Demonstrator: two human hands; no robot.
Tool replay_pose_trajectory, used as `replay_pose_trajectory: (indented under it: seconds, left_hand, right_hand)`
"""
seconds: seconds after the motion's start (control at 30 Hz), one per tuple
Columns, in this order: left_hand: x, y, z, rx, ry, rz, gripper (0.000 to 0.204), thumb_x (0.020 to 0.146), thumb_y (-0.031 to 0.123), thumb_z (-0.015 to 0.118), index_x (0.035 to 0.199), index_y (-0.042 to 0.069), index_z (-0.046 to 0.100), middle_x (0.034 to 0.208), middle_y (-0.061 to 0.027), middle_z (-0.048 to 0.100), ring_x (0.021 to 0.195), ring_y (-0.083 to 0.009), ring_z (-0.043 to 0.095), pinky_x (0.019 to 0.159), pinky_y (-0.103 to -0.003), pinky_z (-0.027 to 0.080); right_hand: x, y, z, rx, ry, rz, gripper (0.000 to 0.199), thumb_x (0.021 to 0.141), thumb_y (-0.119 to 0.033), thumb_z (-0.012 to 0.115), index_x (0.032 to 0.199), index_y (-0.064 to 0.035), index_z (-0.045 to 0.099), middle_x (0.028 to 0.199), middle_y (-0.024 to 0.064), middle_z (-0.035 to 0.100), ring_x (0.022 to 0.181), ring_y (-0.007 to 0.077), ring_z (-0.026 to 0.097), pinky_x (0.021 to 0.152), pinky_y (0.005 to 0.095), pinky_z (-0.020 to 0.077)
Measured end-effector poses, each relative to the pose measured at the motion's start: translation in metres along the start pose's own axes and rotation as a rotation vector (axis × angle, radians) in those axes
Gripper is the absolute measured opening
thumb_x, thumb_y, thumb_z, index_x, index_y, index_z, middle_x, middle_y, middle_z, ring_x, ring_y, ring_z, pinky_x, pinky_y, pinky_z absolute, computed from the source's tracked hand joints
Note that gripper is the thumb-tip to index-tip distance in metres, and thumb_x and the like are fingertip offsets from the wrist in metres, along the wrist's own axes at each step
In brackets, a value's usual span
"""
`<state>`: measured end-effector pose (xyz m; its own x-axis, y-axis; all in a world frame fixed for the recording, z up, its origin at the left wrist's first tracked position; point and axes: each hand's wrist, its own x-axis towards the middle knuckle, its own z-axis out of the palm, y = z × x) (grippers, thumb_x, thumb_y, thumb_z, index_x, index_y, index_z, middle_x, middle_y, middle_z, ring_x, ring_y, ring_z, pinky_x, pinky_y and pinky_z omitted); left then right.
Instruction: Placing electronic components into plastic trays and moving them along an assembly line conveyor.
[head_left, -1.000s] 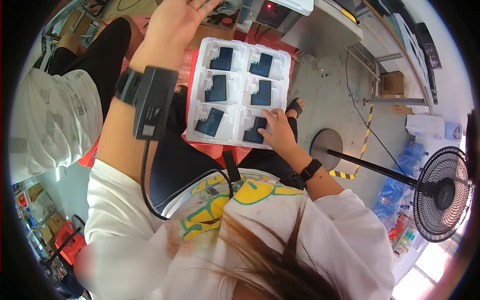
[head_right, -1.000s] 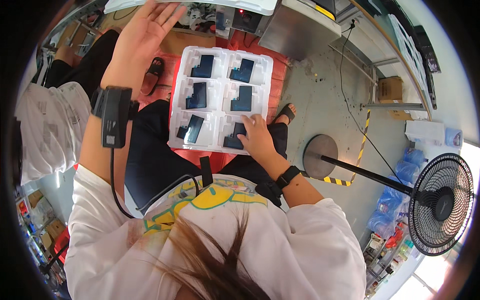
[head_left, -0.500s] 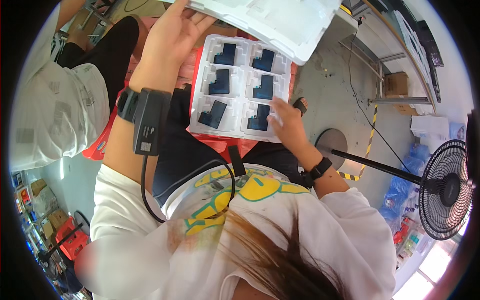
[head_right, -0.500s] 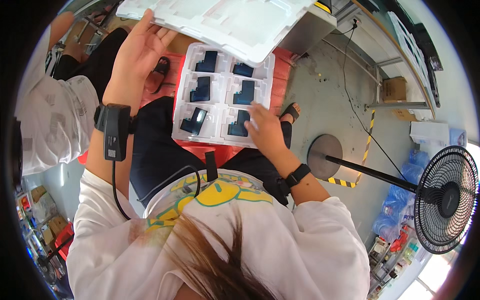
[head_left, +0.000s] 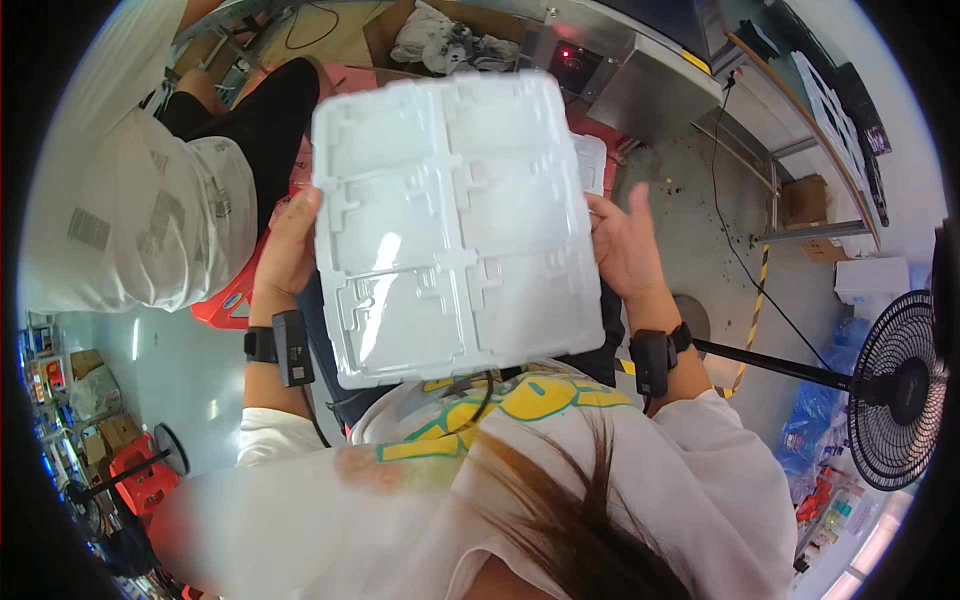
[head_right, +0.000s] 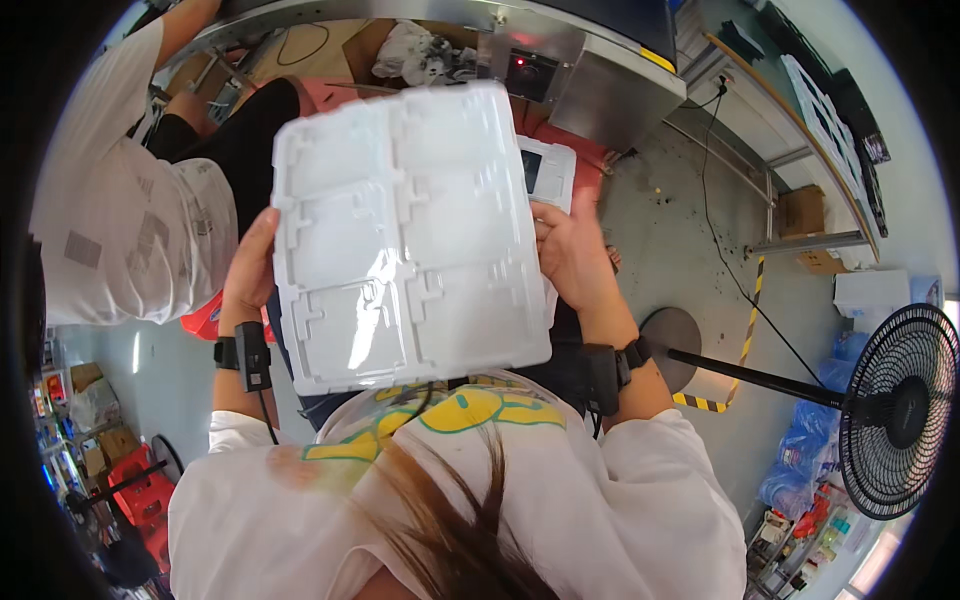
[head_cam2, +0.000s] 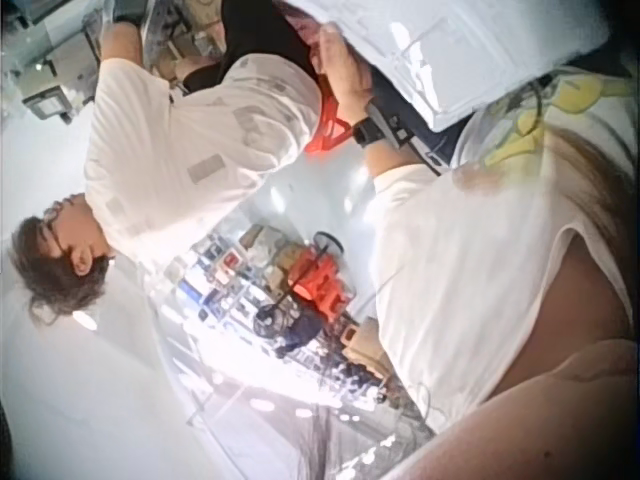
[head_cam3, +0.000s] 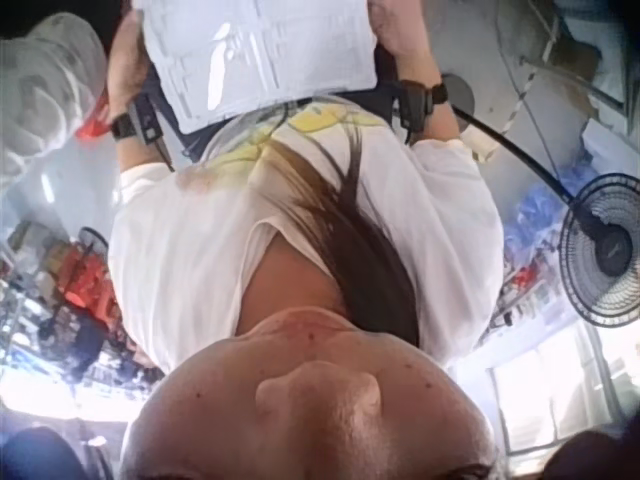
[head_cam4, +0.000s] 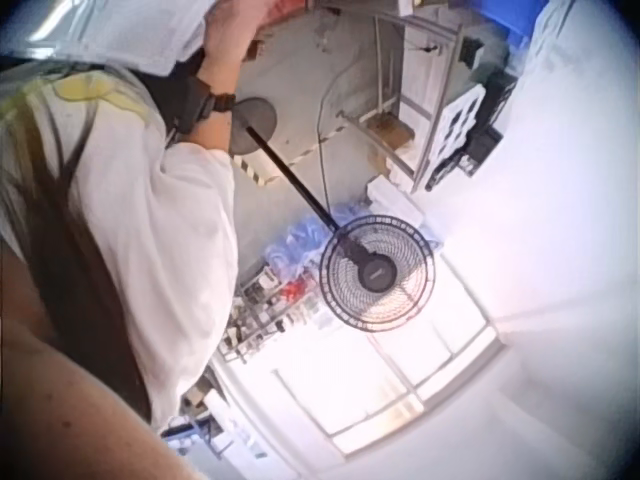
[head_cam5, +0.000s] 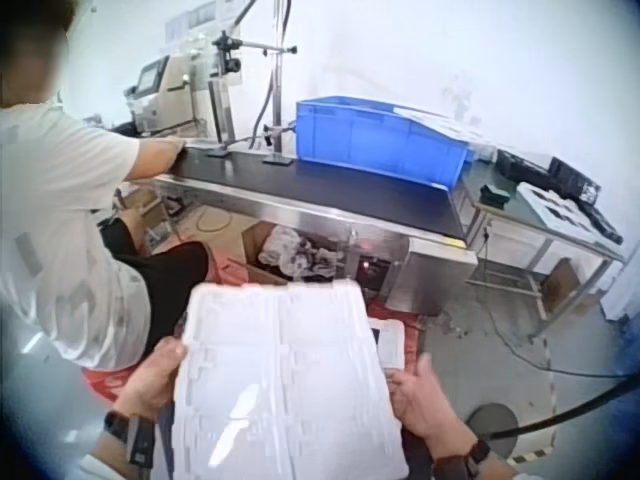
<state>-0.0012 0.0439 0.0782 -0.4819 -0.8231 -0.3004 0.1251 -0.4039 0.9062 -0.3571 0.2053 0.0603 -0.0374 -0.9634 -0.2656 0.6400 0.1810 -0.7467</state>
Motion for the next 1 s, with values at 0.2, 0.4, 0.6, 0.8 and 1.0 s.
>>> replay_pose_trajectory:
  seconds: [0.2, 0.4, 0.6, 0.8, 1.0]
  left_hand:
    - [-0.002, -0.029, 0.001, -0.098, 0.001, -0.041, 0.038, 0.093, 0.032, 0.045, 0.116, 0.002, 0.054, 0.108, -0.0044, 0.059, 0.097, -0.013, 0.056, 0.086, -0.027, 0.043]
    - [0.012, -0.039, 0.006, -0.085, -0.075, -0.141, 0.034, 0.093, 0.032, 0.045, 0.11, 0.004, 0.057, 0.1, -0.002, 0.061, 0.087, -0.0113, 0.058, 0.078, -0.026, 0.046]
    - [0.047, -0.082, 0.031, 0.343, -0.031, -0.175, 0.034, 0.088, 0.028, 0.055, 0.111, 0.003, 0.056, 0.098, -0.0055, 0.061, 0.09, -0.0151, 0.058, 0.076, -0.03, 0.047]
    - [0.076, -0.148, 0.039, 0.899, 0.183, 0.277, 0.038, 0.071, 0.016, 0.068, 0.104, -0.001, 0.058, 0.096, -0.0169, 0.062, 0.086, -0.0278, 0.06, 0.075, -0.034, 0.048]
    - [0.061, -0.129, 0.038, 0.967, 0.166, 0.043, 0.033, 0.069, 0.016, 0.071, 0.094, -0.002, 0.059, 0.083, -0.0153, 0.063, 0.078, -0.0272, 0.063, 0.07, -0.035, 0.05]
  right_hand:
    - [0.008, 0.018, 0.017, -0.2, 0.182, 0.148, 0.04, 0.083, -0.014, 0.062, 0.116, 0.0045, 0.047, 0.103, 0.0104, 0.058, 0.091, 0.0168, 0.058, 0.081, 0.0283, 0.0467]
    - [-0.002, 0.017, -0.003, -0.1, 0.26, 0.134, 0.04, 0.084, -0.01, 0.06, 0.118, 0.006, 0.046, 0.107, 0.0124, 0.058, 0.094, 0.0186, 0.059, 0.083, 0.0304, 0.0476]
    - [0.004, 0.036, -0.055, -0.112, 0.471, 0.003, 0.034, 0.085, -0.011, 0.057, 0.114, 0.0064, 0.05, 0.103, 0.0113, 0.061, 0.09, 0.0176, 0.06, 0.079, 0.0285, 0.0487]
    - [0.011, 0.075, -0.099, -0.744, 0.802, 0.113, 0.034, 0.081, -0.031, 0.063, 0.098, -0.0024, 0.061, 0.072, 0.0003, 0.053, 0.057, 0.01, 0.051, 0.048, 0.0266, 0.0456]
    - [0.014, 0.062, -0.094, -0.879, 0.79, 0.1, 0.03, 0.079, -0.029, 0.067, 0.087, 0.0003, 0.064, 0.072, 0.0008, 0.055, 0.056, 0.0102, 0.052, 0.044, 0.0257, 0.0454]
